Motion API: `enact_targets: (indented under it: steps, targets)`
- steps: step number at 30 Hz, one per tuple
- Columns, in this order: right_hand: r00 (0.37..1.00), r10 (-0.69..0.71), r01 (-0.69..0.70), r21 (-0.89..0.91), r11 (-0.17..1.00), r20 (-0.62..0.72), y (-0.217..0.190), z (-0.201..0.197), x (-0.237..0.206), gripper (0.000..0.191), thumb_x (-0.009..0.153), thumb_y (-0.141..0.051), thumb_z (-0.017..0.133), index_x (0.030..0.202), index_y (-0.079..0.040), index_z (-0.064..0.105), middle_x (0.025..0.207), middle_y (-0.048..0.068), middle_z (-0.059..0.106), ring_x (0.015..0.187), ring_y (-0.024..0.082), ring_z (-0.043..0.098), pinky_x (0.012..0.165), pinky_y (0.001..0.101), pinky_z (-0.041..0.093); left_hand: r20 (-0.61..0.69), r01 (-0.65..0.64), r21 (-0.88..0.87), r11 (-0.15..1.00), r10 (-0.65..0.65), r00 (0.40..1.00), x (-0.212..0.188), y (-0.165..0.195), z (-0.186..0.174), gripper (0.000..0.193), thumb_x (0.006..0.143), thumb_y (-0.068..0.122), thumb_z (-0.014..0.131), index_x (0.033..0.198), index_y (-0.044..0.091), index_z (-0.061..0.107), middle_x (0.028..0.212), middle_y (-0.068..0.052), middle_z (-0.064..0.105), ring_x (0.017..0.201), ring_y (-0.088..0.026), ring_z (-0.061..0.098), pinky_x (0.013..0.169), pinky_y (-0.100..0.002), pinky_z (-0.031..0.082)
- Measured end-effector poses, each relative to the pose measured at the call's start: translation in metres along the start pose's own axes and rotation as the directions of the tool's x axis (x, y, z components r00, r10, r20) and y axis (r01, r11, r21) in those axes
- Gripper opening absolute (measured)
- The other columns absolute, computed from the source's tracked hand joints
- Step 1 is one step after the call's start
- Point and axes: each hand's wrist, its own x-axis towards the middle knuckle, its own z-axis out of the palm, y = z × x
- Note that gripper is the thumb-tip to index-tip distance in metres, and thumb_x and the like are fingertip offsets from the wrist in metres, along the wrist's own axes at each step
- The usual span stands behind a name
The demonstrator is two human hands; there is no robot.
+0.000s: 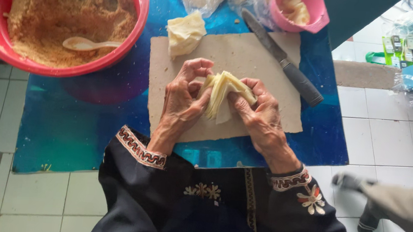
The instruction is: The person cuts a stack of thin round dough sheets into wedge pieces with a knife on a board, folds and gathers the cut pieces, and places them into a clear plastic bag. The person then takes out another dough sheet, folds it, and continues cutting it into pieces on the board.
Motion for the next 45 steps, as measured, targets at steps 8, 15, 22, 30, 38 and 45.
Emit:
enact_targets:
  steps: [8,15,22,30,38,45]
  targets:
    - [0.961,-0.276,0.206,-0.638,0.742,-0.011,0.0,0.004,0.004,0.027,0.095,-0.019,0.076,0.117,-0.007,0.063,0.119,0.009,0.061,0.111,0.022,0.054,0.1,0.0379,0.048,0.089,0.006,-0.124,0.992,0.005,0.996,-0.002,0.005,-0.004,0.047,0.092,0.009,0.075,0.136,0.008,0.058,0.117,-0.006,0.064,0.095,-0.01,0.069,0.079,-0.026,0.059]
    - [0.889,-0.268,0.434,-0.494,0.754,0.371,-0.036,-0.015,0.028,0.071,0.085,-0.021,0.076,0.148,-0.011,0.043,0.139,0.006,0.055,0.125,0.024,0.052,0.101,0.0383,0.045,0.071,-0.071,-0.092,0.993,0.078,0.994,-0.003,0.001,-0.001,0.058,0.08,0.003,0.085,0.131,0.008,0.057,0.117,-0.005,0.065,0.101,-0.012,0.066,0.084,-0.028,0.059]
    - [0.836,-0.251,0.522,-0.563,0.641,0.488,-0.021,-0.02,0.062,0.044,0.089,-0.021,0.081,0.129,-0.009,0.066,0.116,0.006,0.074,0.105,0.02,0.065,0.095,0.0355,0.049,-0.071,-0.081,0.012,0.997,0.081,0.994,0.001,0.001,0.0,0.047,0.086,0.01,0.086,0.126,0.008,0.062,0.119,-0.005,0.069,0.108,-0.014,0.071,0.09,-0.028,0.059]
    - [0.91,-0.279,0.359,-0.248,0.9,0.307,-0.002,-0.037,0.067,0.04,0.092,-0.013,0.07,0.129,-0.001,0.062,0.116,0.007,0.07,0.108,0.012,0.063,0.095,0.0269,0.051,-0.362,0.003,0.333,0.943,0.125,0.924,0.03,-0.004,-0.007,0.051,0.093,0.028,0.071,0.133,0.002,0.057,0.129,-0.014,0.061,0.117,-0.025,0.058,0.092,-0.035,0.054]
    - [0.892,-0.334,0.438,-0.401,0.805,0.304,-0.008,-0.036,0.071,0.038,0.089,-0.017,0.073,0.122,-0.002,0.064,0.111,0.012,0.072,0.102,0.021,0.071,0.089,0.0329,0.055,-0.275,0.186,0.768,0.613,0.053,0.96,0.128,-0.042,-0.027,0.061,0.109,0.05,0.05,0.126,-0.008,0.062,0.147,-0.028,0.048,0.131,-0.045,0.041,0.113,-0.051,0.028]
    - [0.889,-0.35,0.455,-0.469,0.757,0.296,-0.007,-0.034,0.072,0.041,0.085,-0.021,0.076,0.12,-0.003,0.064,0.108,0.017,0.072,0.101,0.031,0.07,0.089,0.0393,0.054,-0.25,0.23,0.795,0.561,-0.043,0.967,0.132,-0.036,-0.031,0.057,0.091,0.051,0.067,0.122,0.003,0.063,0.134,-0.021,0.058,0.129,-0.037,0.045,0.111,-0.049,0.034]
